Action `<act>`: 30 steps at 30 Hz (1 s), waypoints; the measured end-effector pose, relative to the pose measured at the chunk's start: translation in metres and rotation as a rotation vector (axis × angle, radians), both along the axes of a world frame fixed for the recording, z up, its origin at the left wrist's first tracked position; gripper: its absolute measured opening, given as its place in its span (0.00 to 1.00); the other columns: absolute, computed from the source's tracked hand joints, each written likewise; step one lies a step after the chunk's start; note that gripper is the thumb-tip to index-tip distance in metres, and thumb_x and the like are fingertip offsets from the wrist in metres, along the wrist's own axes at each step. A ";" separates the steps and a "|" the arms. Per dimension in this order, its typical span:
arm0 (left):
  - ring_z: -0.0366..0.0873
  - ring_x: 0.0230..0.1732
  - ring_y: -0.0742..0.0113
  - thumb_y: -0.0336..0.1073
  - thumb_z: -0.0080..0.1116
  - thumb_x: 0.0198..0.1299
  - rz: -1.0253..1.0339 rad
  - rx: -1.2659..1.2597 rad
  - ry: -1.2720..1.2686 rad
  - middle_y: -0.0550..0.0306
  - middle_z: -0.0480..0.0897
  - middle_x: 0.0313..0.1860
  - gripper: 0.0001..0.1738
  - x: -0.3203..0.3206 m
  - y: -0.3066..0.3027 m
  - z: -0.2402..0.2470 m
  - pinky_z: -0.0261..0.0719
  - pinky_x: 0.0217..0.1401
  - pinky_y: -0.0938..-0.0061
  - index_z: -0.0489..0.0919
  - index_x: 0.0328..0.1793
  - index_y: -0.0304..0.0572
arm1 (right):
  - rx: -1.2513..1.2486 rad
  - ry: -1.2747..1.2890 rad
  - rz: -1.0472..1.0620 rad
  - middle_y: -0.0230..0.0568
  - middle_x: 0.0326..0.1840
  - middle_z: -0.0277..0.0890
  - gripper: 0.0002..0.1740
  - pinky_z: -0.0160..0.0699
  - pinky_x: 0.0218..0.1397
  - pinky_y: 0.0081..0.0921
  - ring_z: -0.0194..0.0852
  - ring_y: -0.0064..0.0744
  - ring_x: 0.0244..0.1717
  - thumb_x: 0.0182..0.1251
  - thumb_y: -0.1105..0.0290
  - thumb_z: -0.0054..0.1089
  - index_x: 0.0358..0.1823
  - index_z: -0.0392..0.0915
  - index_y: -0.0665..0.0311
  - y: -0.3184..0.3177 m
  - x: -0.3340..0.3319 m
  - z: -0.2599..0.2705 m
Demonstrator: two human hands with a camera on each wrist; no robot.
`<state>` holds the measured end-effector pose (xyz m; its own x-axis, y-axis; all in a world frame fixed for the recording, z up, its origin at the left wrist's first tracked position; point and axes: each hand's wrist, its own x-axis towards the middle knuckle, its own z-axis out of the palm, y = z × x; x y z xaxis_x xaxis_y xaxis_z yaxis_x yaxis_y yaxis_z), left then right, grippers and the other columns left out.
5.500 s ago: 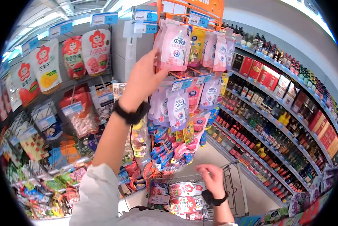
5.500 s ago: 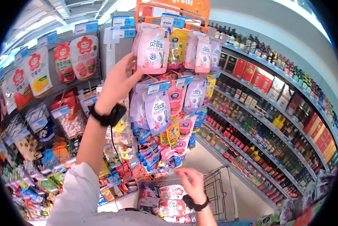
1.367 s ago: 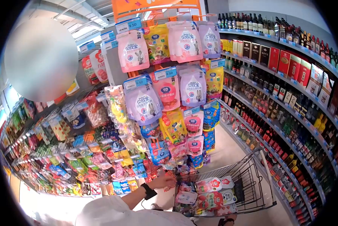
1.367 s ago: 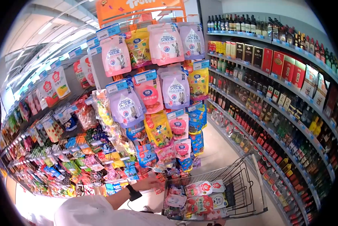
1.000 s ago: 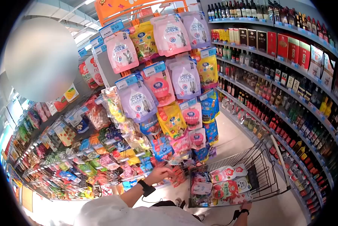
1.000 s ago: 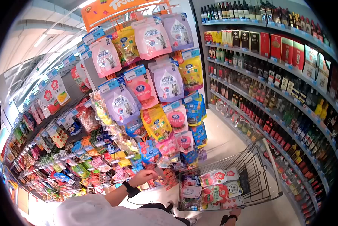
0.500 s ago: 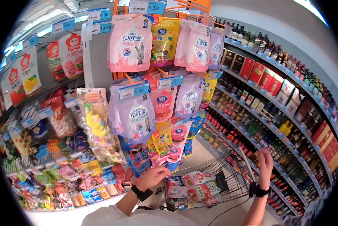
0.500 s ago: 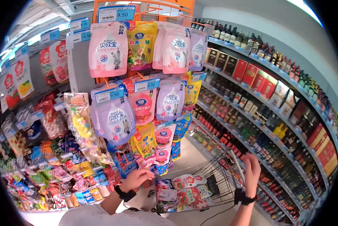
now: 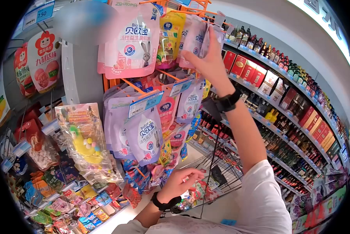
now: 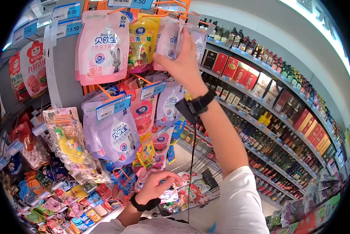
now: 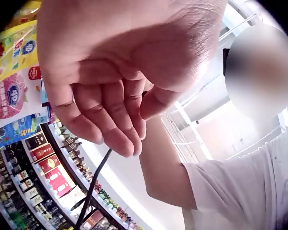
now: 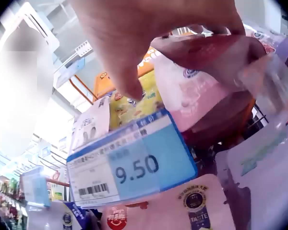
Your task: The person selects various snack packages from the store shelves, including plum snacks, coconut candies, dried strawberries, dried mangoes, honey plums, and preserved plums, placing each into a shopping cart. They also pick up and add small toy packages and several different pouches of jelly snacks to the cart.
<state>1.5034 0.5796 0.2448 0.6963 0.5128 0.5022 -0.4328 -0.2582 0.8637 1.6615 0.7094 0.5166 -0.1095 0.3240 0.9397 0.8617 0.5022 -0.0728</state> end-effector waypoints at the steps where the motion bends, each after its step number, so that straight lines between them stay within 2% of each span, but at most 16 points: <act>1: 0.82 0.42 0.73 0.30 0.50 0.66 -0.009 -0.076 0.010 0.56 0.85 0.40 0.10 -0.003 0.001 0.001 0.79 0.43 0.78 0.79 0.48 0.35 | 0.000 -0.012 -0.008 0.63 0.68 0.54 0.55 0.55 0.71 0.39 0.52 0.53 0.71 0.50 0.56 0.72 0.72 0.47 0.74 0.006 0.002 -0.001; 4: 0.82 0.43 0.71 0.29 0.49 0.67 0.047 -0.021 -0.009 0.55 0.85 0.41 0.10 -0.009 0.007 -0.009 0.79 0.45 0.77 0.79 0.48 0.34 | -0.038 0.019 0.166 0.64 0.68 0.54 0.56 0.64 0.66 0.39 0.59 0.53 0.67 0.50 0.57 0.71 0.73 0.44 0.72 0.013 0.008 -0.001; 6: 0.83 0.42 0.68 0.29 0.48 0.67 0.097 -0.048 -0.008 0.53 0.84 0.39 0.10 -0.010 0.007 -0.012 0.79 0.46 0.75 0.79 0.45 0.31 | -0.103 0.313 0.440 0.58 0.59 0.68 0.47 0.73 0.56 0.35 0.72 0.45 0.56 0.54 0.60 0.67 0.71 0.53 0.70 0.008 0.013 -0.003; 7: 0.83 0.42 0.68 0.29 0.48 0.67 0.103 -0.050 -0.006 0.53 0.84 0.39 0.10 -0.009 0.007 -0.012 0.79 0.46 0.75 0.79 0.45 0.31 | -0.105 0.315 0.446 0.58 0.59 0.68 0.47 0.73 0.56 0.35 0.72 0.45 0.56 0.54 0.60 0.67 0.71 0.53 0.70 0.004 0.023 0.000; 9: 0.83 0.41 0.67 0.29 0.47 0.68 0.139 -0.053 0.000 0.53 0.84 0.38 0.10 -0.003 0.006 -0.011 0.79 0.47 0.75 0.79 0.44 0.30 | -0.267 0.176 0.195 0.51 0.44 0.79 0.32 0.78 0.46 0.31 0.81 0.40 0.43 0.58 0.65 0.61 0.64 0.65 0.67 -0.003 0.050 0.009; 10: 0.82 0.41 0.68 0.29 0.48 0.68 0.149 -0.042 0.001 0.53 0.84 0.38 0.10 0.001 0.004 -0.008 0.79 0.47 0.75 0.79 0.44 0.30 | -0.086 0.076 0.069 0.50 0.32 0.81 0.21 0.78 0.42 0.35 0.82 0.46 0.36 0.60 0.69 0.55 0.56 0.73 0.61 -0.012 0.048 0.011; 11: 0.82 0.41 0.68 0.29 0.48 0.68 0.153 -0.043 0.013 0.53 0.84 0.38 0.10 0.006 0.003 -0.004 0.79 0.47 0.75 0.79 0.44 0.30 | -0.087 0.089 0.072 0.50 0.32 0.81 0.21 0.78 0.42 0.35 0.82 0.46 0.36 0.60 0.69 0.55 0.56 0.73 0.61 -0.021 0.049 0.016; 14: 0.82 0.41 0.70 0.29 0.48 0.68 0.157 -0.042 0.082 0.54 0.84 0.37 0.10 0.025 -0.005 0.003 0.79 0.47 0.76 0.78 0.43 0.29 | 0.081 -0.144 -0.330 0.52 0.28 0.79 0.22 0.76 0.34 0.49 0.78 0.58 0.31 0.60 0.68 0.50 0.58 0.72 0.50 -0.048 0.059 0.028; 17: 0.82 0.40 0.70 0.29 0.48 0.67 0.152 -0.009 0.089 0.54 0.84 0.37 0.10 0.046 -0.010 0.012 0.78 0.46 0.76 0.79 0.44 0.30 | 0.255 -0.195 -0.447 0.50 0.26 0.79 0.23 0.77 0.32 0.48 0.78 0.55 0.29 0.60 0.68 0.52 0.59 0.71 0.49 -0.061 0.078 0.039; 21: 0.80 0.44 0.72 0.30 0.48 0.68 0.238 -0.022 0.072 0.56 0.83 0.41 0.11 0.070 -0.018 0.027 0.76 0.49 0.77 0.79 0.47 0.32 | 0.242 -0.253 -0.398 0.46 0.32 0.80 0.21 0.78 0.33 0.46 0.79 0.50 0.33 0.64 0.67 0.50 0.59 0.70 0.51 -0.099 0.104 0.024; 23: 0.79 0.48 0.71 0.31 0.47 0.68 0.288 -0.043 0.117 0.56 0.83 0.44 0.11 0.081 -0.020 0.025 0.75 0.51 0.76 0.78 0.49 0.34 | 0.144 -0.263 -0.436 0.42 0.38 0.80 0.19 0.78 0.35 0.40 0.79 0.46 0.36 0.66 0.68 0.49 0.59 0.70 0.53 -0.128 0.113 -0.010; 24: 0.77 0.52 0.71 0.31 0.48 0.68 0.264 -0.073 0.026 0.55 0.79 0.51 0.13 0.090 -0.018 0.014 0.74 0.52 0.77 0.73 0.57 0.36 | 0.136 -0.258 -0.360 0.42 0.41 0.79 0.19 0.79 0.35 0.38 0.79 0.45 0.36 0.66 0.69 0.49 0.59 0.70 0.54 -0.143 0.115 -0.037; 25: 0.75 0.56 0.72 0.32 0.49 0.68 0.239 -0.116 -0.060 0.54 0.76 0.57 0.19 0.097 -0.021 0.002 0.73 0.54 0.77 0.68 0.64 0.38 | 0.014 -0.319 -0.425 0.41 0.44 0.79 0.22 0.78 0.35 0.36 0.79 0.42 0.37 0.62 0.71 0.51 0.60 0.70 0.56 -0.158 0.116 -0.068; 27: 0.68 0.65 0.64 0.34 0.50 0.68 0.157 -0.273 -0.150 0.50 0.63 0.69 0.33 0.115 -0.034 -0.013 0.71 0.60 0.71 0.51 0.75 0.41 | -0.207 -0.554 -0.350 0.39 0.48 0.78 0.31 0.79 0.39 0.33 0.80 0.40 0.42 0.52 0.70 0.57 0.62 0.69 0.58 -0.170 0.122 -0.159; 28: 0.64 0.68 0.62 0.45 0.43 0.71 0.060 -0.356 -0.099 0.49 0.54 0.75 0.38 0.123 -0.037 -0.037 0.64 0.68 0.59 0.38 0.78 0.42 | -0.394 -0.519 -0.234 0.43 0.52 0.76 0.32 0.77 0.46 0.36 0.79 0.43 0.46 0.52 0.68 0.58 0.63 0.68 0.59 -0.180 0.117 -0.217; 30: 0.67 0.65 0.65 0.44 0.45 0.71 -0.008 -0.673 0.037 0.53 0.67 0.66 0.30 0.138 -0.040 -0.091 0.69 0.63 0.65 0.56 0.74 0.39 | -0.690 -0.411 -0.090 0.51 0.60 0.70 0.35 0.71 0.58 0.41 0.73 0.49 0.55 0.52 0.64 0.60 0.65 0.66 0.59 -0.203 0.108 -0.315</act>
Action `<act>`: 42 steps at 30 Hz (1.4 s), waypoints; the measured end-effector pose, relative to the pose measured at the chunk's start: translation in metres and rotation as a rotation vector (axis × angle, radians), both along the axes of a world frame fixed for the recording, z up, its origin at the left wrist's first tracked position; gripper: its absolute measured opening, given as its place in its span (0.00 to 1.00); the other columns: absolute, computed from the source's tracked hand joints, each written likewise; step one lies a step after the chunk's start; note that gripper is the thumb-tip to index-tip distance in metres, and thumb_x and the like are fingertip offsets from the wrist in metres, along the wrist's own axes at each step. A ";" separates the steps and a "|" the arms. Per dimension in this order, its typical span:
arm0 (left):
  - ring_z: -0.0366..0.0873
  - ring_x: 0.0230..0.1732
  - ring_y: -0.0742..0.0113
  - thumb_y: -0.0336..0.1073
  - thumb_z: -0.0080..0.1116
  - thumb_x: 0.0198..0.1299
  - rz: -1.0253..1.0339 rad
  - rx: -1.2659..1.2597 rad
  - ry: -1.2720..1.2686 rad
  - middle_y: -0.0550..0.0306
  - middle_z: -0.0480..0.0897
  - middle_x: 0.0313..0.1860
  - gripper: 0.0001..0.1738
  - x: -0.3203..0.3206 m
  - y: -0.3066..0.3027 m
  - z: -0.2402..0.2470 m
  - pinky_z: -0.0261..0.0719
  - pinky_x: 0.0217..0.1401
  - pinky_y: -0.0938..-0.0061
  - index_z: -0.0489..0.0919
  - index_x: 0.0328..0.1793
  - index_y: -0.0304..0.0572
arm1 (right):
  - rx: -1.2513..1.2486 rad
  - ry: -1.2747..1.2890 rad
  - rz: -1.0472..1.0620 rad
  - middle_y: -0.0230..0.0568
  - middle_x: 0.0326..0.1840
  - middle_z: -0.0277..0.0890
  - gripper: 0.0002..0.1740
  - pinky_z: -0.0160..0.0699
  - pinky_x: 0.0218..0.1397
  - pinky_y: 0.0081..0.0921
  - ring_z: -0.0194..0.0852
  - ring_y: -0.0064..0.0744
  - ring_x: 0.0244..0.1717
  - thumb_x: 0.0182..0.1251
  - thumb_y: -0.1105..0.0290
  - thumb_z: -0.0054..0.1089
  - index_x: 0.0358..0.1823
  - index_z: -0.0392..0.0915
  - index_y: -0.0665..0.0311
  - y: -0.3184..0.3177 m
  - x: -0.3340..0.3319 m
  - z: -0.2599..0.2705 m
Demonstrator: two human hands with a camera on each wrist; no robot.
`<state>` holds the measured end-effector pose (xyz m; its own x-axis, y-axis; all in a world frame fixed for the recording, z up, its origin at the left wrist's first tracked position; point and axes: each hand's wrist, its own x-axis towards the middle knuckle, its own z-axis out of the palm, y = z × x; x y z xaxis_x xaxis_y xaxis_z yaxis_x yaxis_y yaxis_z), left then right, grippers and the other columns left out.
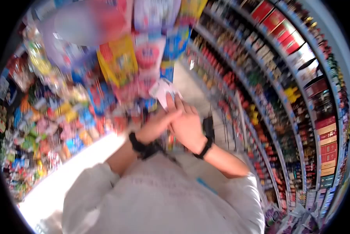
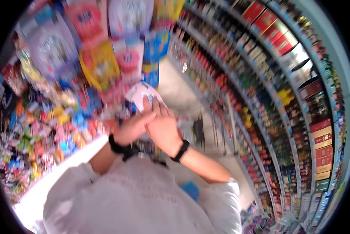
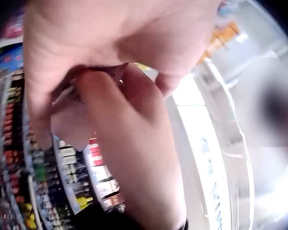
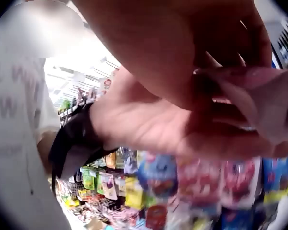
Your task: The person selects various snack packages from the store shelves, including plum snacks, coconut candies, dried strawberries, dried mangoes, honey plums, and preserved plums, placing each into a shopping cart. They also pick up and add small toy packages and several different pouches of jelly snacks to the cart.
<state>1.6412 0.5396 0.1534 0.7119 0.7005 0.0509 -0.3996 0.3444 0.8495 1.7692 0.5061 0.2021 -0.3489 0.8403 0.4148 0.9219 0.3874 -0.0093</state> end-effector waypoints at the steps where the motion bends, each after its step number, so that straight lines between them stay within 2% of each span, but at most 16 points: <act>1: 0.72 0.58 0.68 0.44 0.49 0.69 0.021 0.013 0.189 0.56 0.74 0.58 0.26 -0.006 -0.005 -0.017 0.72 0.60 0.70 0.65 0.68 0.37 | -0.095 0.058 -0.019 0.56 0.64 0.66 0.37 0.66 0.63 0.43 0.69 0.51 0.60 0.52 0.61 0.62 0.66 0.65 0.60 -0.013 -0.002 -0.035; 5: 0.76 0.51 0.69 0.40 0.55 0.66 0.361 0.021 0.389 0.57 0.77 0.53 0.23 -0.011 -0.029 -0.100 0.76 0.53 0.73 0.69 0.62 0.36 | -0.396 0.627 0.206 0.49 0.67 0.64 0.34 0.65 0.64 0.38 0.64 0.48 0.64 0.54 0.66 0.68 0.64 0.68 0.63 -0.043 0.027 -0.127; 7: 0.76 0.52 0.68 0.40 0.55 0.66 0.288 -0.268 0.512 0.57 0.77 0.53 0.22 -0.020 -0.044 -0.137 0.76 0.53 0.72 0.70 0.62 0.36 | -0.891 1.045 0.193 0.45 0.69 0.63 0.29 0.70 0.60 0.31 0.68 0.38 0.61 0.57 0.69 0.66 0.61 0.71 0.64 -0.055 0.052 -0.156; 9: 0.76 0.52 0.68 0.39 0.55 0.66 0.094 -0.261 0.712 0.56 0.78 0.53 0.22 -0.026 -0.057 -0.159 0.76 0.54 0.71 0.70 0.62 0.36 | -0.558 0.923 0.158 0.40 0.66 0.66 0.36 0.74 0.54 0.27 0.70 0.30 0.57 0.59 0.71 0.66 0.69 0.62 0.61 -0.072 0.066 -0.196; 12: 0.78 0.50 0.67 0.38 0.55 0.65 -0.105 -0.018 0.791 0.54 0.80 0.50 0.21 -0.015 -0.071 -0.169 0.76 0.53 0.69 0.73 0.60 0.35 | -0.714 1.114 0.024 0.47 0.61 0.70 0.35 0.74 0.54 0.26 0.74 0.30 0.53 0.61 0.69 0.63 0.68 0.59 0.65 -0.089 0.086 -0.230; 14: 0.80 0.46 0.65 0.39 0.59 0.61 -0.296 0.259 1.103 0.50 0.83 0.45 0.21 -0.001 -0.074 -0.176 0.76 0.52 0.69 0.75 0.57 0.36 | -1.395 1.708 -0.152 0.42 0.52 0.75 0.33 0.74 0.53 0.26 0.75 0.27 0.51 0.64 0.67 0.62 0.68 0.60 0.66 -0.095 0.096 -0.249; 17: 0.80 0.44 0.63 0.42 0.60 0.59 -0.265 0.135 1.085 0.49 0.84 0.42 0.22 -0.001 -0.084 -0.203 0.76 0.51 0.68 0.75 0.56 0.37 | -1.491 1.668 -0.175 0.35 0.42 0.78 0.30 0.76 0.48 0.23 0.77 0.22 0.44 0.66 0.66 0.61 0.66 0.61 0.66 -0.088 0.095 -0.274; 19: 0.80 0.42 0.66 0.43 0.60 0.60 -0.236 0.129 1.060 0.52 0.84 0.41 0.22 -0.004 -0.086 -0.212 0.76 0.49 0.69 0.77 0.55 0.36 | -1.503 1.593 -0.193 0.30 0.36 0.78 0.23 0.76 0.42 0.20 0.76 0.20 0.38 0.66 0.68 0.60 0.59 0.66 0.65 -0.079 0.089 -0.294; 22: 0.78 0.40 0.75 0.43 0.60 0.61 0.009 -0.387 0.932 0.58 0.83 0.38 0.18 -0.022 -0.074 -0.227 0.76 0.45 0.76 0.80 0.48 0.35 | -1.256 1.844 -0.336 0.29 0.35 0.77 0.12 0.75 0.40 0.17 0.76 0.20 0.34 0.64 0.69 0.62 0.45 0.71 0.60 -0.057 0.079 -0.325; 23: 0.78 0.41 0.74 0.43 0.58 0.62 0.017 -0.113 1.069 0.58 0.82 0.38 0.16 -0.039 -0.070 -0.244 0.76 0.45 0.77 0.79 0.47 0.36 | -1.258 1.838 -0.333 0.29 0.35 0.77 0.12 0.75 0.40 0.17 0.76 0.20 0.34 0.64 0.69 0.62 0.45 0.71 0.60 -0.047 0.074 -0.327; 25: 0.80 0.36 0.67 0.38 0.56 0.60 0.413 -0.050 1.014 0.53 0.83 0.35 0.12 -0.060 -0.072 -0.266 0.76 0.43 0.73 0.80 0.43 0.37 | -1.101 2.110 -0.570 0.27 0.36 0.77 0.10 0.72 0.37 0.15 0.75 0.18 0.33 0.64 0.69 0.62 0.45 0.73 0.58 -0.027 0.057 -0.329; 27: 0.80 0.36 0.65 0.34 0.53 0.59 0.609 -0.162 0.990 0.53 0.83 0.36 0.11 -0.084 -0.072 -0.284 0.77 0.44 0.73 0.81 0.42 0.37 | -1.052 2.171 -0.497 0.26 0.37 0.77 0.10 0.71 0.35 0.15 0.74 0.17 0.32 0.64 0.68 0.62 0.45 0.73 0.55 -0.011 0.042 -0.349; 29: 0.80 0.37 0.65 0.34 0.52 0.59 0.541 -0.238 1.089 0.54 0.83 0.35 0.11 -0.101 -0.074 -0.278 0.77 0.45 0.73 0.81 0.42 0.36 | -1.045 2.104 -0.803 0.25 0.38 0.77 0.12 0.71 0.35 0.17 0.74 0.17 0.32 0.64 0.66 0.62 0.47 0.72 0.55 -0.001 0.021 -0.374; 37: 0.80 0.38 0.68 0.31 0.53 0.57 0.339 -0.240 0.965 0.55 0.84 0.35 0.09 -0.163 -0.071 -0.277 0.76 0.43 0.73 0.81 0.39 0.34 | -0.793 2.080 -1.025 0.35 0.34 0.77 0.14 0.67 0.22 0.18 0.76 0.24 0.28 0.62 0.68 0.62 0.48 0.72 0.58 0.005 -0.004 -0.456; 39: 0.80 0.38 0.69 0.32 0.54 0.57 0.313 -0.229 0.975 0.55 0.84 0.36 0.10 -0.178 -0.065 -0.276 0.77 0.44 0.73 0.81 0.40 0.34 | -0.643 2.060 -0.809 0.38 0.31 0.77 0.15 0.63 0.13 0.20 0.74 0.26 0.20 0.62 0.69 0.61 0.49 0.72 0.61 -0.008 0.006 -0.506; 42: 0.82 0.38 0.60 0.37 0.56 0.58 0.284 -0.011 1.171 0.51 0.85 0.36 0.11 -0.189 -0.043 -0.256 0.78 0.43 0.70 0.82 0.39 0.37 | -1.002 1.990 -0.807 0.35 0.22 0.74 0.13 0.65 0.15 0.20 0.70 0.27 0.15 0.66 0.60 0.56 0.36 0.72 0.64 -0.012 0.030 -0.482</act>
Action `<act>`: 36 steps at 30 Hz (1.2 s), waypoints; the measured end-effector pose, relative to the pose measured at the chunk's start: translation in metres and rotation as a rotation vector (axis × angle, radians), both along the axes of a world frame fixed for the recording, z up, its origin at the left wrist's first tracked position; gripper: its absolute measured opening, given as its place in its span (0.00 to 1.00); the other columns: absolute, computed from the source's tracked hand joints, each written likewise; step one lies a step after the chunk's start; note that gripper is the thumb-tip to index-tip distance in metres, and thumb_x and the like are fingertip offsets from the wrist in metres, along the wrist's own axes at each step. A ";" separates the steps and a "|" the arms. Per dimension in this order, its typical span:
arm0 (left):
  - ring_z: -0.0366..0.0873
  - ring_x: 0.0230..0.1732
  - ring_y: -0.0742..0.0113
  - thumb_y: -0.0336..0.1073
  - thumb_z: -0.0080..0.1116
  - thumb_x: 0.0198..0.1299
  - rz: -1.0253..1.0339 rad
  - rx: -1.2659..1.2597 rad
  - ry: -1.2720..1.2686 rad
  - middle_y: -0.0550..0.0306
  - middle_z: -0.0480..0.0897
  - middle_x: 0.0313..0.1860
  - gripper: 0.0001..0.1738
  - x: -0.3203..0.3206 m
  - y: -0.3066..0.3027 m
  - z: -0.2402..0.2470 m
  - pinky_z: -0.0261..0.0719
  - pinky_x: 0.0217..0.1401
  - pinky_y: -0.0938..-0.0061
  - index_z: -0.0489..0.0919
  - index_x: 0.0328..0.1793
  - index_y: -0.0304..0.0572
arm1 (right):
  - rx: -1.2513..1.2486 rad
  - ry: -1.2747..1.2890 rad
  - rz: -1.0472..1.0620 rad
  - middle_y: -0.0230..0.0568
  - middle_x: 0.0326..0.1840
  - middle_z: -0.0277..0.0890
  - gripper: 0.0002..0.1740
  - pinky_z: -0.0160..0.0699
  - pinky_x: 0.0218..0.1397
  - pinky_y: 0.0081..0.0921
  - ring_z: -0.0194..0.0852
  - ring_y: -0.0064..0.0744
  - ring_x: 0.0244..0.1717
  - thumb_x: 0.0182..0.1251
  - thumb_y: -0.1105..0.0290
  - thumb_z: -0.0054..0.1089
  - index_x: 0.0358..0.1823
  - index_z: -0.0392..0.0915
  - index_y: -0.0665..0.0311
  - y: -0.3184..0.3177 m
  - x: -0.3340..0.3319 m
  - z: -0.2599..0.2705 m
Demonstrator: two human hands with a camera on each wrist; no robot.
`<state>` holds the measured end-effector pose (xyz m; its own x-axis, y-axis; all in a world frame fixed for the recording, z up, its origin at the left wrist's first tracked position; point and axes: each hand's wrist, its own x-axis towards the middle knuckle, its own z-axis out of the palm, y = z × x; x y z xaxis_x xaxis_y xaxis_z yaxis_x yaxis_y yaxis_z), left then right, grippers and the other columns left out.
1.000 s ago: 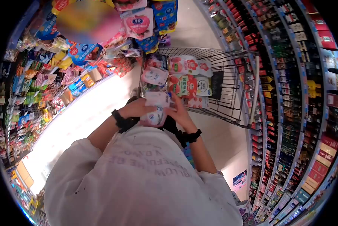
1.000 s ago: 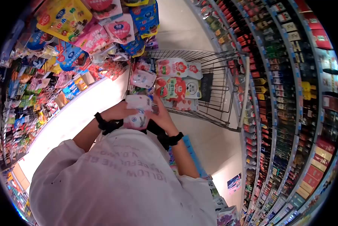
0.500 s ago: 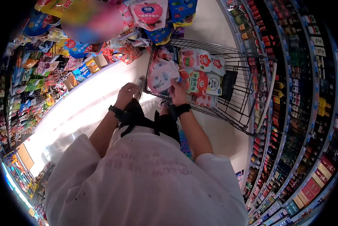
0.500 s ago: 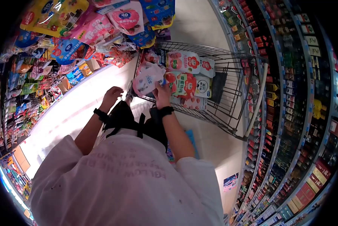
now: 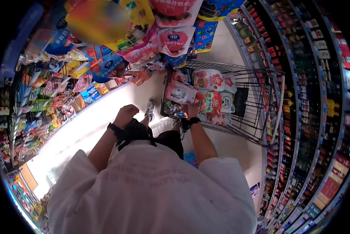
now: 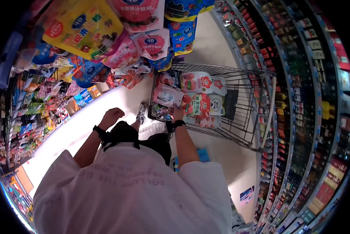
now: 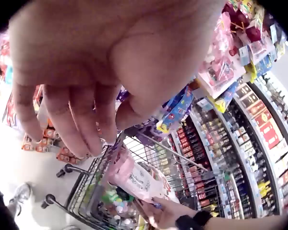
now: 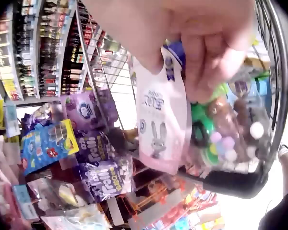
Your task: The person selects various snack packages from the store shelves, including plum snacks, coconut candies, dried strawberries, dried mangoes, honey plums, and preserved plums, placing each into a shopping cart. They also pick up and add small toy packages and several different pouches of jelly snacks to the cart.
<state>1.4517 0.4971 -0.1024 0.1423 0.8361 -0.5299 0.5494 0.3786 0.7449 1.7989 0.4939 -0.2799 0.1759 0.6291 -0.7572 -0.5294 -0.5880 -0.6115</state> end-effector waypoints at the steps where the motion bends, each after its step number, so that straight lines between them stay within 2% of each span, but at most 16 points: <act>1: 0.83 0.38 0.57 0.38 0.57 0.58 -0.105 0.091 0.154 0.50 0.85 0.36 0.11 -0.003 0.007 0.011 0.79 0.43 0.69 0.83 0.38 0.39 | -0.016 -0.001 0.029 0.34 0.23 0.74 0.12 0.65 0.16 0.21 0.69 0.27 0.16 0.66 0.60 0.56 0.37 0.73 0.62 -0.003 0.003 0.015; 6: 0.82 0.39 0.52 0.43 0.55 0.61 -0.253 0.317 0.041 0.48 0.84 0.36 0.14 -0.006 0.045 -0.032 0.78 0.42 0.65 0.82 0.41 0.42 | 0.173 -0.419 0.369 0.29 0.24 0.73 0.09 0.66 0.20 0.24 0.68 0.24 0.20 0.63 0.59 0.58 0.37 0.74 0.56 -0.076 0.073 -0.003; 8: 0.82 0.41 0.53 0.39 0.54 0.59 -0.395 0.650 0.115 0.48 0.83 0.38 0.10 0.005 0.064 -0.096 0.78 0.43 0.64 0.81 0.40 0.45 | 0.317 -0.632 0.435 0.28 0.25 0.72 0.08 0.66 0.22 0.25 0.67 0.23 0.21 0.62 0.59 0.59 0.37 0.75 0.53 -0.097 0.116 -0.028; 9: 0.81 0.38 0.54 0.36 0.56 0.56 -0.348 0.562 -0.059 0.48 0.83 0.37 0.08 0.021 0.077 0.000 0.77 0.41 0.64 0.81 0.38 0.44 | 0.147 -0.345 0.144 0.30 0.29 0.75 0.12 0.69 0.26 0.25 0.69 0.24 0.23 0.66 0.57 0.50 0.40 0.75 0.54 -0.090 0.110 0.044; 10: 0.80 0.33 0.55 0.34 0.57 0.53 -0.321 0.544 -0.125 0.49 0.82 0.31 0.06 0.028 0.085 0.011 0.77 0.38 0.65 0.81 0.36 0.44 | 0.005 -0.101 -0.231 0.33 0.34 0.78 0.17 0.71 0.29 0.24 0.71 0.25 0.25 0.71 0.54 0.41 0.43 0.76 0.55 -0.078 0.096 0.138; 11: 0.80 0.30 0.57 0.35 0.58 0.53 -0.287 0.682 -0.157 0.49 0.81 0.26 0.06 0.039 0.094 0.017 0.77 0.34 0.67 0.81 0.34 0.44 | -0.054 -0.058 -0.236 0.37 0.38 0.79 0.18 0.72 0.32 0.23 0.73 0.26 0.29 0.72 0.55 0.40 0.48 0.76 0.56 -0.085 0.140 0.120; 13: 0.80 0.31 0.62 0.38 0.58 0.55 -0.275 0.534 -0.201 0.51 0.81 0.28 0.10 0.044 0.108 0.055 0.77 0.37 0.68 0.81 0.37 0.39 | 0.184 -0.126 -0.215 0.34 0.30 0.76 0.11 0.72 0.34 0.22 0.71 0.25 0.30 0.70 0.61 0.45 0.40 0.76 0.54 -0.083 0.235 0.123; 14: 0.80 0.31 0.62 0.38 0.58 0.55 -0.275 0.565 -0.231 0.51 0.81 0.28 0.10 0.044 0.111 0.072 0.77 0.37 0.68 0.81 0.37 0.39 | 0.381 -0.161 -0.329 0.32 0.27 0.73 0.08 0.71 0.35 0.22 0.70 0.26 0.29 0.69 0.62 0.47 0.36 0.74 0.55 -0.073 0.243 0.177; 17: 0.80 0.30 0.62 0.38 0.58 0.55 -0.290 0.634 -0.391 0.51 0.81 0.26 0.10 0.036 0.120 0.113 0.76 0.35 0.70 0.81 0.36 0.38 | 0.940 -0.270 -0.512 0.25 0.23 0.62 0.10 0.63 0.30 0.18 0.62 0.22 0.25 0.68 0.66 0.51 0.27 0.65 0.56 -0.009 0.199 0.404; 18: 0.81 0.30 0.61 0.37 0.57 0.56 -0.335 0.693 -0.394 0.51 0.81 0.26 0.10 0.031 0.122 0.127 0.76 0.35 0.70 0.80 0.36 0.37 | 0.971 -0.552 -0.594 0.25 0.23 0.62 0.09 0.58 0.28 0.18 0.60 0.19 0.25 0.70 0.66 0.49 0.29 0.67 0.55 0.014 0.128 0.501; 19: 0.81 0.30 0.61 0.36 0.56 0.57 -0.390 0.741 -0.390 0.50 0.81 0.26 0.10 0.025 0.119 0.138 0.76 0.34 0.71 0.80 0.36 0.37 | 1.177 -0.536 -0.119 0.27 0.32 0.72 0.16 0.71 0.36 0.23 0.69 0.23 0.30 0.68 0.56 0.52 0.49 0.73 0.59 0.021 0.138 0.545; 22: 0.82 0.30 0.61 0.34 0.56 0.57 -0.396 0.744 -0.370 0.51 0.82 0.27 0.08 0.016 0.114 0.170 0.75 0.33 0.72 0.80 0.37 0.36 | 1.141 -1.094 -0.135 0.35 0.46 0.79 0.17 0.70 0.48 0.22 0.74 0.24 0.44 0.70 0.68 0.50 0.57 0.71 0.66 0.054 0.033 0.669; 25: 0.82 0.30 0.61 0.31 0.57 0.57 -0.445 0.692 -0.366 0.53 0.83 0.29 0.06 0.016 0.112 0.200 0.76 0.33 0.72 0.80 0.38 0.37 | 1.408 -1.466 0.092 0.43 0.59 0.73 0.21 0.66 0.63 0.25 0.67 0.31 0.63 0.70 0.69 0.50 0.62 0.66 0.69 0.120 0.007 0.720; 29: 0.83 0.35 0.65 0.31 0.58 0.59 -0.523 0.833 -0.446 0.53 0.84 0.32 0.06 0.016 0.103 0.251 0.78 0.38 0.74 0.81 0.39 0.37 | 1.476 -1.473 -0.103 0.53 0.67 0.61 0.41 0.62 0.67 0.30 0.58 0.35 0.69 0.62 0.65 0.63 0.71 0.52 0.70 0.212 -0.019 0.764; 31: 0.81 0.32 0.57 0.31 0.57 0.57 -0.495 0.911 -0.634 0.52 0.83 0.32 0.06 0.020 0.095 0.282 0.76 0.34 0.69 0.81 0.39 0.40 | 1.414 -1.565 -0.101 0.55 0.65 0.63 0.51 0.69 0.62 0.30 0.63 0.36 0.66 0.55 0.60 0.69 0.72 0.47 0.71 0.242 -0.019 0.779; 36: 0.83 0.35 0.62 0.30 0.56 0.60 -0.649 0.998 -0.712 0.55 0.84 0.34 0.06 0.008 0.087 0.364 0.77 0.37 0.73 0.81 0.39 0.39 | 1.315 -1.300 -0.057 0.50 0.54 0.72 0.61 0.78 0.50 0.27 0.76 0.35 0.52 0.48 0.58 0.72 0.73 0.36 0.72 0.268 -0.029 0.791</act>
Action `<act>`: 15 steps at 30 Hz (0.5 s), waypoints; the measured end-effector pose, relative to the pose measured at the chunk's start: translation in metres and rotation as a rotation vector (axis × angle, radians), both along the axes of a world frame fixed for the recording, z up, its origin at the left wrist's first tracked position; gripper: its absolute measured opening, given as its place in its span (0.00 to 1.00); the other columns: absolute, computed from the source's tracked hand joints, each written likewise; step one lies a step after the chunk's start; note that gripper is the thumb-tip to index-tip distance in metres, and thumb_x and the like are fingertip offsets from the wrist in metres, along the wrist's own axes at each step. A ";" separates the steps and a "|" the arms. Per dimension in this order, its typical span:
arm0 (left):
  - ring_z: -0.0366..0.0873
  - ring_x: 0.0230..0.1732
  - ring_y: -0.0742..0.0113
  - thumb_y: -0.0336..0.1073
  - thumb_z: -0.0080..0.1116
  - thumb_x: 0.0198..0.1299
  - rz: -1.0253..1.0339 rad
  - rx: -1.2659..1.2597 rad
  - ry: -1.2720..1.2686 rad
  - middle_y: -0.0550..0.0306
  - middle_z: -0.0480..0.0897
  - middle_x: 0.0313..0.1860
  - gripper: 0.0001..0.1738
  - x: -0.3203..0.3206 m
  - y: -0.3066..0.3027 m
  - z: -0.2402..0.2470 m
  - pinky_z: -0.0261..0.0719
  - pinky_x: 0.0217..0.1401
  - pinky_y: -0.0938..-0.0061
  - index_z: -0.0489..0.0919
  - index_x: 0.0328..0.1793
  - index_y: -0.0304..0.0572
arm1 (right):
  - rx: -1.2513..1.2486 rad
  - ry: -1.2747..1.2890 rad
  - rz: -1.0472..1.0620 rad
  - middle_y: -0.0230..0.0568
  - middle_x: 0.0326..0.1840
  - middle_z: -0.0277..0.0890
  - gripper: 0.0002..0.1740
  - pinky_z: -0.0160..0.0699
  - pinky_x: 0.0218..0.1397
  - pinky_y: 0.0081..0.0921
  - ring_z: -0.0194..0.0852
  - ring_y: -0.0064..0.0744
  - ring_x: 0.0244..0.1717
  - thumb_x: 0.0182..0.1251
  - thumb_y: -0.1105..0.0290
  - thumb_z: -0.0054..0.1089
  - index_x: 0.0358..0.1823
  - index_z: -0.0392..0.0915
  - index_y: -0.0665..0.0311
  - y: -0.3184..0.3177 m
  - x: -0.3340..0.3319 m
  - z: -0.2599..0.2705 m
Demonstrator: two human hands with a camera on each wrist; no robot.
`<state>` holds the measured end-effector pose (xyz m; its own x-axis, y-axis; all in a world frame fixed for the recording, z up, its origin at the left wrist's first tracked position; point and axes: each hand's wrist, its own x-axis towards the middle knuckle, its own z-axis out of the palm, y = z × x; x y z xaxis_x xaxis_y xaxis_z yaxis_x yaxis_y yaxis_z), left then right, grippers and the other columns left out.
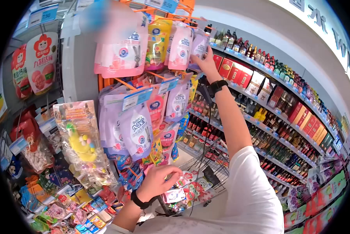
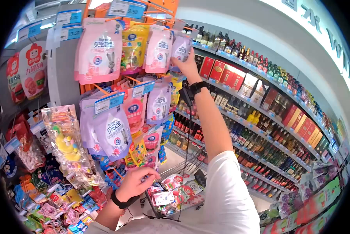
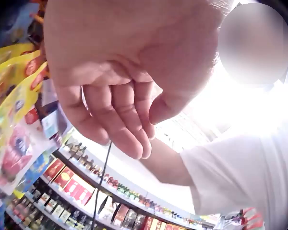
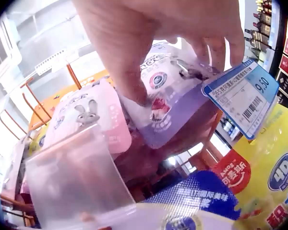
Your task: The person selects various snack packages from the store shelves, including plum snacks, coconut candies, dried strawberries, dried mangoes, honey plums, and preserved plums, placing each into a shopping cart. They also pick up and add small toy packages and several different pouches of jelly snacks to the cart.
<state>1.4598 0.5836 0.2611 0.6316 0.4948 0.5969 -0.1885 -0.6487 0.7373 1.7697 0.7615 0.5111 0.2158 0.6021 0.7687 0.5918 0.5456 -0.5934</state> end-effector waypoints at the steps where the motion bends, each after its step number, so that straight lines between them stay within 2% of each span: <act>1: 0.83 0.35 0.65 0.29 0.56 0.60 0.006 0.015 -0.003 0.56 0.85 0.33 0.05 -0.005 -0.003 0.014 0.77 0.39 0.75 0.81 0.39 0.37 | 0.029 -0.008 -0.025 0.50 0.52 0.74 0.62 0.78 0.48 0.27 0.77 0.34 0.50 0.47 0.59 0.73 0.74 0.36 0.72 0.009 0.009 0.001; 2: 0.83 0.33 0.67 0.29 0.55 0.59 0.004 0.043 -0.056 0.57 0.85 0.32 0.06 -0.009 -0.002 0.021 0.77 0.36 0.76 0.81 0.39 0.38 | -0.009 0.028 -0.046 0.50 0.53 0.74 0.62 0.79 0.46 0.27 0.77 0.32 0.48 0.46 0.61 0.74 0.73 0.36 0.72 0.001 0.005 0.004; 3: 0.83 0.33 0.67 0.29 0.55 0.59 0.015 0.045 -0.060 0.57 0.85 0.32 0.06 -0.014 -0.003 0.027 0.77 0.36 0.76 0.81 0.39 0.38 | -0.054 0.059 -0.096 0.46 0.52 0.75 0.55 0.77 0.49 0.27 0.77 0.31 0.47 0.48 0.63 0.74 0.72 0.45 0.71 -0.002 0.005 0.006; 5: 0.83 0.31 0.69 0.28 0.55 0.58 0.019 0.025 -0.117 0.57 0.85 0.32 0.06 -0.025 -0.007 0.037 0.76 0.32 0.77 0.82 0.39 0.38 | 0.054 0.079 0.128 0.43 0.50 0.77 0.40 0.75 0.51 0.26 0.78 0.30 0.46 0.53 0.67 0.71 0.65 0.60 0.70 -0.012 0.004 0.007; 6: 0.83 0.32 0.72 0.27 0.55 0.58 0.033 0.006 -0.096 0.57 0.86 0.33 0.06 -0.029 -0.010 0.043 0.76 0.32 0.77 0.82 0.39 0.38 | 0.055 0.085 0.132 0.43 0.50 0.77 0.40 0.75 0.51 0.26 0.78 0.30 0.46 0.53 0.67 0.71 0.65 0.60 0.70 -0.015 0.007 0.009; 8: 0.83 0.32 0.72 0.27 0.55 0.58 0.019 -0.015 -0.076 0.56 0.86 0.33 0.06 -0.030 -0.012 0.047 0.77 0.34 0.77 0.81 0.39 0.37 | -0.084 0.157 0.237 0.40 0.48 0.78 0.27 0.75 0.51 0.26 0.78 0.29 0.46 0.56 0.70 0.69 0.55 0.70 0.69 -0.024 0.015 0.015; 11: 0.83 0.33 0.71 0.27 0.54 0.58 -0.036 -0.037 -0.083 0.56 0.85 0.33 0.06 -0.021 -0.010 0.048 0.78 0.37 0.77 0.81 0.39 0.36 | -0.097 0.337 0.341 0.41 0.48 0.78 0.22 0.78 0.49 0.28 0.79 0.29 0.46 0.57 0.71 0.68 0.52 0.72 0.71 -0.042 0.027 0.024; 15: 0.83 0.34 0.68 0.27 0.53 0.60 -0.119 -0.082 -0.118 0.55 0.85 0.33 0.06 0.004 -0.006 0.055 0.78 0.41 0.76 0.81 0.39 0.35 | -0.071 0.487 0.488 0.41 0.47 0.78 0.21 0.83 0.46 0.33 0.80 0.32 0.44 0.62 0.70 0.62 0.54 0.69 0.69 -0.085 0.028 0.035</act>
